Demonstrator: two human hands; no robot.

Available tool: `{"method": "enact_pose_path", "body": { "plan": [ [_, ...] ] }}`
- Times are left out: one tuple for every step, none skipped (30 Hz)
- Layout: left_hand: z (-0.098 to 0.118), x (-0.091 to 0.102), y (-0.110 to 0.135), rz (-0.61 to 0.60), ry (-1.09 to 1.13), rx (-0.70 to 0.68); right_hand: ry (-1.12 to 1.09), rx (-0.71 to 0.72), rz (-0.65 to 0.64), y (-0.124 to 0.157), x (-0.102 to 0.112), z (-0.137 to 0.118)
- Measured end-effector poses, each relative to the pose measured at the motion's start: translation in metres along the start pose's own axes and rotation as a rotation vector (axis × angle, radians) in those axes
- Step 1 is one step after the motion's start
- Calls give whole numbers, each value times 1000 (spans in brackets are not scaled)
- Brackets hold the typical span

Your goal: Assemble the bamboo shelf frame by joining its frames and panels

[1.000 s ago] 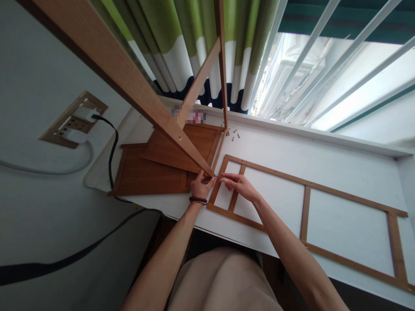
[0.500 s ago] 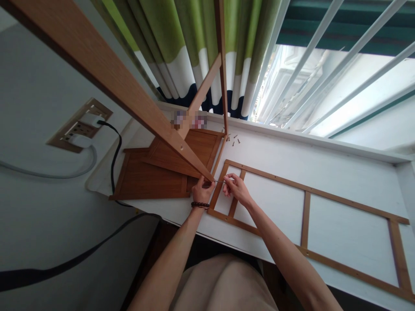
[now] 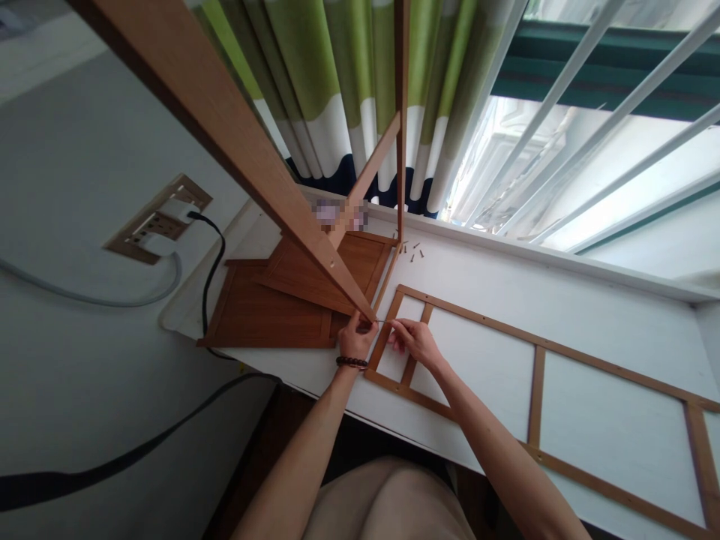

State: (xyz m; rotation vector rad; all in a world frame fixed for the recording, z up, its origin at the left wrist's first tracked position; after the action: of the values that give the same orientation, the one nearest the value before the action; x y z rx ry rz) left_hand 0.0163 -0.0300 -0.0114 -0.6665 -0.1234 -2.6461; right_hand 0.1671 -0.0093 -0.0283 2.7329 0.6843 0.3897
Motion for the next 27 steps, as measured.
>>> {"method": "enact_pose_path", "body": {
  "plan": [
    [-1, 0, 0, -7, 13, 6, 63, -2, 14, 0, 1, -1],
    [-2, 0, 0, -13, 25, 10, 129, 5, 34, 1, 2, -3],
    [-2, -1, 0, -17, 31, 9, 190, 17, 54, 2, 5, -5],
    [-2, 0, -1, -18, 34, 5, 239, 29, 70, 3, 7, -8],
    [-2, 0, -1, -17, 31, -1, 278, 43, 79, 3, 9, -11],
    [-2, 0, -1, -15, 25, -5, 308, 56, 80, 3, 11, -14],
    [-2, 1, -1, -14, 16, -6, 332, 68, 72, 3, 12, -17],
    [-2, 1, -1, -15, 7, -4, 350, 77, 60, 3, 13, -19],
    [-2, 1, -2, -18, 0, 0, 362, 85, 42, 2, 14, -20],
    [-2, 1, -2, -24, -3, 4, 369, 91, 21, 1, 14, -21],
    [-3, 1, -2, -31, -3, 6, 368, 94, -2, 0, 13, -22],
    [-3, 0, -2, -40, 2, 8, 358, 96, -23, -2, 13, -22],
    [-4, 0, -3, -48, 9, 10, 344, 98, -35, -2, 12, -21],
    [-5, -1, -3, -54, 18, 12, 329, 102, -36, -3, 12, -21],
    [-6, -1, -3, -60, 29, 13, 310, 104, -28, -4, 12, -21],
    [-6, -1, -3, -65, 40, 13, 289, 106, -13, -4, 13, -20],
    [-7, -1, -3, -69, 49, 13, 268, 106, 0, -3, 13, -19],
    [-7, -1, -3, -73, 57, 14, 249, 104, 8, -3, 13, -19],
    [-7, -1, -4, -79, 65, 15, 232, 102, 9, -2, 13, -19],
    [-7, -1, -4, -85, 71, 17, 216, 100, 2, -2, 12, -19],
    [-7, -1, -4, -91, 75, 19, 201, 98, -7, -1, 11, -19],
    [-7, -1, -4, -94, 78, 19, 182, 97, -13, 0, 10, -19],
    [-6, 0, -4, -95, 80, 18, 159, 95, -13, 0, 10, -20],
    [-6, 1, -4, -94, 77, 16, 135, 91, -6, 0, 11, -20],
    [-5, 1, -4, -92, 71, 14, 112, 86, 5, 0, 11, -19],
    [-4, 2, -5, -91, 63, 11, 92, 80, 12, 0, 11, -19],
    [-3, 2, -5, -94, 56, 8, 74, 72, 11, 0, 10, -17]
  ]
}}
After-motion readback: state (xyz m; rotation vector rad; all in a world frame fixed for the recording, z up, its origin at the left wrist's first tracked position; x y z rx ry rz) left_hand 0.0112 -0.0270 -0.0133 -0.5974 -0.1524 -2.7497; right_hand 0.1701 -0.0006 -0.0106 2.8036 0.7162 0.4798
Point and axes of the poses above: each hand's wrist, its own y-axis away from the middle knuckle, its own x-axis out of the back of the hand, z = x × y, the point moved 7 cm from there along -y, towards the middle knuckle, and after that the axes turned 11 degrees about y, right-handed, at the moved point
